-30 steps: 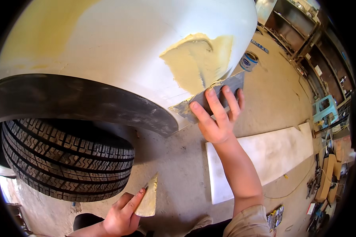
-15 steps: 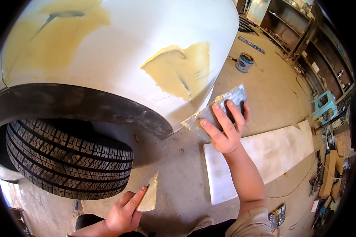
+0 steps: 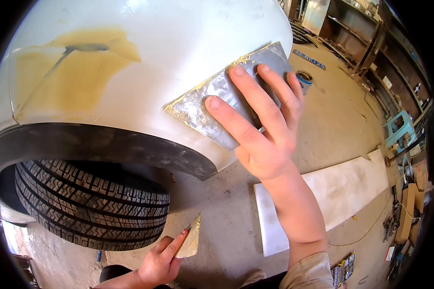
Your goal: The person applies beige body filler to a white car bumper using a metal spreader and a smaller scraper. They repeatedly spread and smooth the filler over a damaged area, occasionally cleaning the spreader. The person works in a garage with other vehicles and tools visible.
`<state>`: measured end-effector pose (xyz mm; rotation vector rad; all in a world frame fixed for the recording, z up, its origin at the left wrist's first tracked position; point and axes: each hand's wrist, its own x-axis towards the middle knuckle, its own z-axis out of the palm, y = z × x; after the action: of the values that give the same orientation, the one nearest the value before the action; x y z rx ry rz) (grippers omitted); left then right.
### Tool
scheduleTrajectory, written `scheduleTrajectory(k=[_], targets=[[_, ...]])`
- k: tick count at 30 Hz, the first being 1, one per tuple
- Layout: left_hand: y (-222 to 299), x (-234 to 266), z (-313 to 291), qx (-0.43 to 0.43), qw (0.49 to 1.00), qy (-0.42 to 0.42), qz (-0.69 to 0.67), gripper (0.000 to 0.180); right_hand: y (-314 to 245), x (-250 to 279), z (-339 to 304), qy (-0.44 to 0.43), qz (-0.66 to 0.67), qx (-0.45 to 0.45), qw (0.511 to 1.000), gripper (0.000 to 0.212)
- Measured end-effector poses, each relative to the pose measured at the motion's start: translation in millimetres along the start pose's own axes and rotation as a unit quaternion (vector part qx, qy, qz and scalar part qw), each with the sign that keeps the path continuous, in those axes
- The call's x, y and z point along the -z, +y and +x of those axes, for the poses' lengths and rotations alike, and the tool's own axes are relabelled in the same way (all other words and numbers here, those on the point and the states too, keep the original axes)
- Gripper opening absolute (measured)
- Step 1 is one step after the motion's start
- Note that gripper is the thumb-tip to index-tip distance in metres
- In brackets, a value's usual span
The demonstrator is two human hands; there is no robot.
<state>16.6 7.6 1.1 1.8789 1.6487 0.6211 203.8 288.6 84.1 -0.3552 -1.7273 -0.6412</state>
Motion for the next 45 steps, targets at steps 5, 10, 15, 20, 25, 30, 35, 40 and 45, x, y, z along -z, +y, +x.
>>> scheduleTrajectory(k=[5, 10, 15, 20, 25, 30, 35, 40, 45], targets=[[-9, 3, 7, -0.027, 0.999, 0.005, -0.033, 0.064, -4, -4, -11, -0.002, -0.006, -0.021, 1.0, 0.032], [-15, -2, 4, -0.021, 1.0, 0.014, -0.012, 0.063, -7, -8, -34, 0.015, 0.005, -0.056, 0.998, 0.036], [-16, -2, 1, -0.041, 0.999, 0.013, 0.016, 0.063, -7, -11, -66, 0.018, 0.003, -0.06, 0.998, 0.036], [-14, -4, 3, -0.05, 0.999, 0.007, -0.002, 0.064, -7, -11, -91, 0.006, 0.008, -0.065, 0.998, 0.034], [-11, -7, 1, -0.055, 0.998, 0.005, -0.012, 0.065, -9, -11, -118, -0.003, 0.014, -0.083, 0.996, 0.033], [-5, -12, 0, -0.056, 0.998, 0.014, -0.018, 0.06, -11, -10, -145, -0.028, -0.002, -0.085, 0.996, 0.037], [4, -17, -1, -0.075, 0.994, 0.042, -0.073, 0.048, -13, 13, -164, -0.127, 0.0, -0.085, 0.988, 0.035], [5, -10, -8, -0.05, 0.991, 0.019, -0.12, 0.041, -14, 40, -139, -0.101, -0.01, -0.072, 0.992, 0.034], [8, -8, -9, -0.052, 0.99, 0.038, -0.122, 0.057, -26, 37, -55, 0.016, -0.052, -0.041, 0.998, 0.03]])
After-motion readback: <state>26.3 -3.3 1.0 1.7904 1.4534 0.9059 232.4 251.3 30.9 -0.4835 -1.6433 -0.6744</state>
